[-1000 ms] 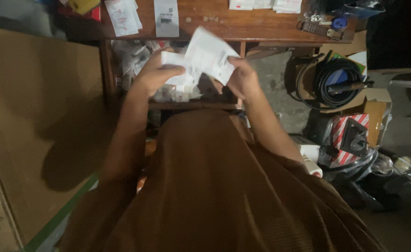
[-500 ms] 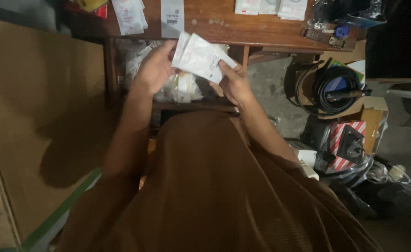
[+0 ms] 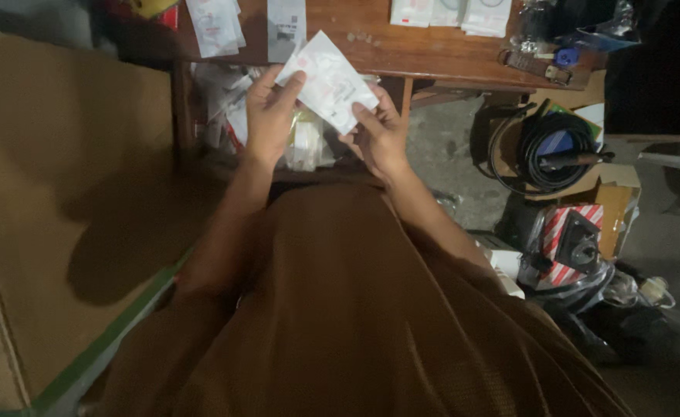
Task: The person sorts small white plastic packets at a cluttered wooden table. They pick packets one at a time from an open drawer and a pile on the table, turn them over to read the labels, and place them in groups on the tabletop.
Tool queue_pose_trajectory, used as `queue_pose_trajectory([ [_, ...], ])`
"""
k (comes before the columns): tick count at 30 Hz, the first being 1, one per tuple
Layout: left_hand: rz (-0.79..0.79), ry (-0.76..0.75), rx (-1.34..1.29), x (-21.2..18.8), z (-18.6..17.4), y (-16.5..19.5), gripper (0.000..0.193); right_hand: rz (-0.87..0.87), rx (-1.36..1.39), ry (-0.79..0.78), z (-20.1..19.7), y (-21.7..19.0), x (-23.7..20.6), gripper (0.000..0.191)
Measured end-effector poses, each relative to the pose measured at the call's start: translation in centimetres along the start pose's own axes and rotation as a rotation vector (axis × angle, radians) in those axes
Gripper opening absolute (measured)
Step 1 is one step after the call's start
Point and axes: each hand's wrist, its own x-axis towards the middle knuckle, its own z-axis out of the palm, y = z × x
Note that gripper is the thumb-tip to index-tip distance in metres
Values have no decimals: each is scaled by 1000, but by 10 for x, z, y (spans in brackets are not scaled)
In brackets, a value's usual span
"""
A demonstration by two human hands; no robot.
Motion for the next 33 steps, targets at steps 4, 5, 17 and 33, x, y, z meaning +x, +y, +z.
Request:
queue_pose_trajectory([
  [4,32,-28,1,-3,-5,10,22,15,-23,18,0,3,-13,46],
  [5,38,-52,-17,-3,-6,12,22,14,-32,16,-1,5,-14,40],
  [17,-71,-278,-293,-10,-6,15,45,32,-106,28,5,20,-22,20],
  [33,-186,222,-37,-41,-188,-10,37,21,-1281,47,-52,160,-12,55],
])
